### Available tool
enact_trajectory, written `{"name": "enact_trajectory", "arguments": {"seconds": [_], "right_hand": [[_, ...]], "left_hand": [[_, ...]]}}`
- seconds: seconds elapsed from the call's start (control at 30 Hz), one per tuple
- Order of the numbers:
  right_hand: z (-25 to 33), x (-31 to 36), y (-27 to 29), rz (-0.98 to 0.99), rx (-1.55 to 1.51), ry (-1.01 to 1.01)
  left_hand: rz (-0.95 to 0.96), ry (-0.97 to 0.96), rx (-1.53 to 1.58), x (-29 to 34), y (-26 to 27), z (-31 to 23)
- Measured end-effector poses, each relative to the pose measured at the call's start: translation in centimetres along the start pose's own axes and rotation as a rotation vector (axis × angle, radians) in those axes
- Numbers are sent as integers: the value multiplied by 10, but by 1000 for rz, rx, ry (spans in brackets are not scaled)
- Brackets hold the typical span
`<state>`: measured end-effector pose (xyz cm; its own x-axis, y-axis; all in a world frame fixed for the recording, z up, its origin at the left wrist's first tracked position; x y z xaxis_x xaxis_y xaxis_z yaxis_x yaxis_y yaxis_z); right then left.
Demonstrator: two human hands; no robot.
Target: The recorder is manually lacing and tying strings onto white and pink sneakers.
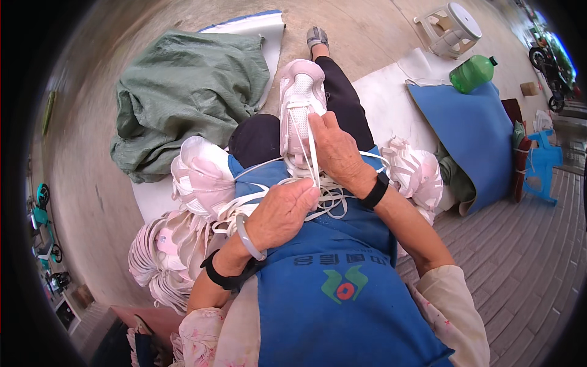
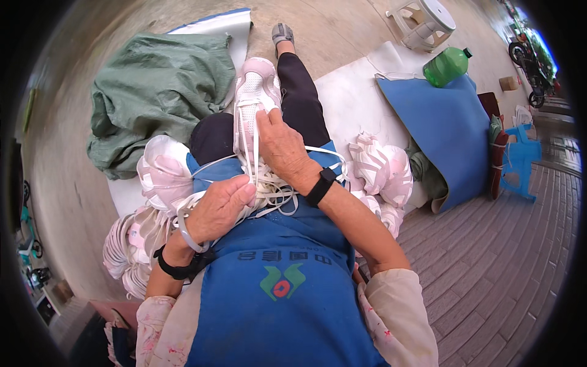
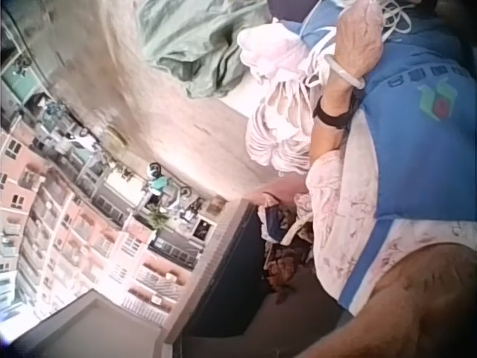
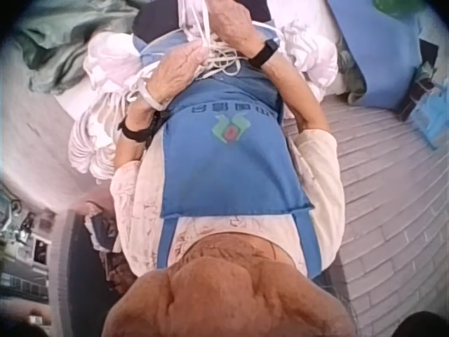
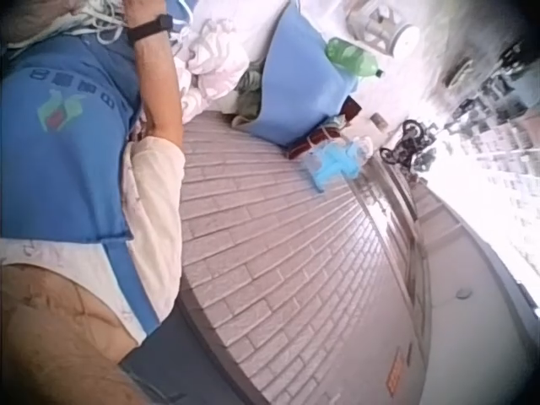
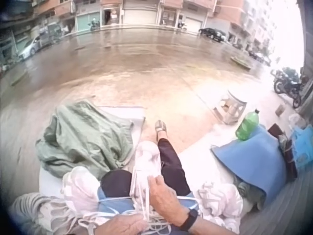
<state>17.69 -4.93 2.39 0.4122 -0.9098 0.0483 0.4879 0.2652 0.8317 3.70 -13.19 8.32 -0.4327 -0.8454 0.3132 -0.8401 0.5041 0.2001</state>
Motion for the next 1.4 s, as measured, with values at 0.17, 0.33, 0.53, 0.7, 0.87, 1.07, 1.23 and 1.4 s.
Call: {"name": "enact_trajectory", "arguments": {"seconds": [0.17,0.33,0.53,0.7,0.87,1.07,1.23,1.4], "right_hand": [[-24,-7,1,-36,-109,90],[-23,-8,22,52,-392,-86],[10,2,14,291,-809,-332],[14,4,5,355,-1192,-575],[10,8,10,315,-1279,-572],[22,15,7,186,-702,-147],[21,14,2,186,-744,-108],[20,14,-2,46,-650,62]], "left_hand": [[-59,-87,-9,-14,-21,-2],[-62,-111,5,-13,-18,9],[-63,-118,-8,-6,-22,16],[-57,-182,-90,-5,-24,26],[26,21,275,-10,-11,39],[-284,186,822,-51,31,67],[-93,295,1063,-83,29,80],[-82,299,1345,-93,20,79]]}}
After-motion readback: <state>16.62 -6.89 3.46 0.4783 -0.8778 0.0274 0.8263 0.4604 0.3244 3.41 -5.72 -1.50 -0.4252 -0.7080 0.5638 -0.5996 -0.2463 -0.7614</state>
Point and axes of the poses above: each hand's wrist, its own x-axis away from the middle knuckle, its own y-axis out of the back of the hand, z = x × y, the point moved 2 cm from there along -x, towards the middle knuckle, and after that the axes turned 1 degree about -x, right-handed, at the moved point
